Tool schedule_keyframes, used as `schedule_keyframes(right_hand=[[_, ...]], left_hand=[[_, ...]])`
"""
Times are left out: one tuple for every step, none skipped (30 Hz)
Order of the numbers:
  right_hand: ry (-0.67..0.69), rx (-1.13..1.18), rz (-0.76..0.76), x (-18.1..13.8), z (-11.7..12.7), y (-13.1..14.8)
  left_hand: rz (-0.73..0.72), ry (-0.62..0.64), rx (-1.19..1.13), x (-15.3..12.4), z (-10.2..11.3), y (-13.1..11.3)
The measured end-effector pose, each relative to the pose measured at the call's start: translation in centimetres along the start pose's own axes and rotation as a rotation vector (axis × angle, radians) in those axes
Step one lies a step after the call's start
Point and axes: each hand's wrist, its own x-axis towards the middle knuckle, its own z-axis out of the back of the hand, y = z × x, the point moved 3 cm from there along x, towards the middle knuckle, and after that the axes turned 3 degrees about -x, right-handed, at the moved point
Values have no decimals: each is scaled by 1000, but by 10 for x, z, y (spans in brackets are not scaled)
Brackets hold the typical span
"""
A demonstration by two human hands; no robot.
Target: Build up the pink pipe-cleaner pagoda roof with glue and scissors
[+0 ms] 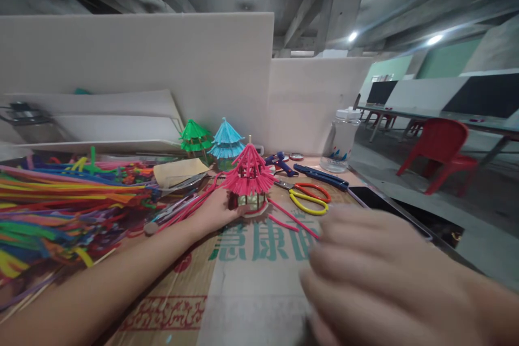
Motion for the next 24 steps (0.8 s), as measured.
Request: schedule_keyframes(right_hand=[[80,-31,48,16,-5,-6],[144,-108,-50,30,-11,-19],[225,-155,-159,41,-20,-33],[341,-180,-268,48,-30,-48],[438,-197,-366,50,-42,-61],[464,-209,-447,50,-51,-73],[468,-209,-479,48,-61,-82],[469,-193,-489,45,-70,-89],[461,-154,-504,41,-79,-95],[447,-109,-521,37,-87,-98],[434,-75,-533,34,-94,-100],[421,-51,-542,32,-99,-101],[411,-40,-548,32,-104,-101],[406,-40,-549,32,-108,-100],[405,-42,-549,33,-110,-99],[409,-39,-550,35,-112,-98],[420,-31,-549,36,-112,-97],[433,-19,-547,37,-111,-97],[446,-7,-543,38,-108,-98],[456,2,-540,38,-103,-100],[465,7,-537,38,-97,-103],[463,16,-536,38,-89,-106],[450,36,-540,38,-80,-109],[429,66,-550,38,-70,-112]], left_hand=[[-4,-8,-12,0,0,-2],[-11,-13,-20,0,0,-3],[-22,-11,-23,0,0,-4],[-36,-7,-21,0,0,-4],[-46,-6,-19,0,0,-4],[-48,-2,-20,0,-1,-4],[-43,3,-23,0,-1,-4],[-32,4,-28,0,-1,-3],[-20,6,-31,0,-1,-3],[-9,10,-33,0,-1,-2],[-3,11,-31,0,-1,-2],[-3,7,-26,0,-1,-2],[-9,0,-22,0,-1,-1],[-16,-4,-20,0,-1,-1],[-22,-7,-23,0,-1,-1],[-23,-9,-28,0,-1,-1],[-23,-10,-34,0,-2,-1],[-21,-10,-39,0,-2,-1],[-17,-9,-41,0,-2,-1],[-16,-7,-45,0,-2,-1],[-16,-1,-51,0,-2,-2],[-14,7,-57,0,-2,-2],[-8,12,-62,-1,-2,-2],[3,12,-64,-1,-2,-1]])
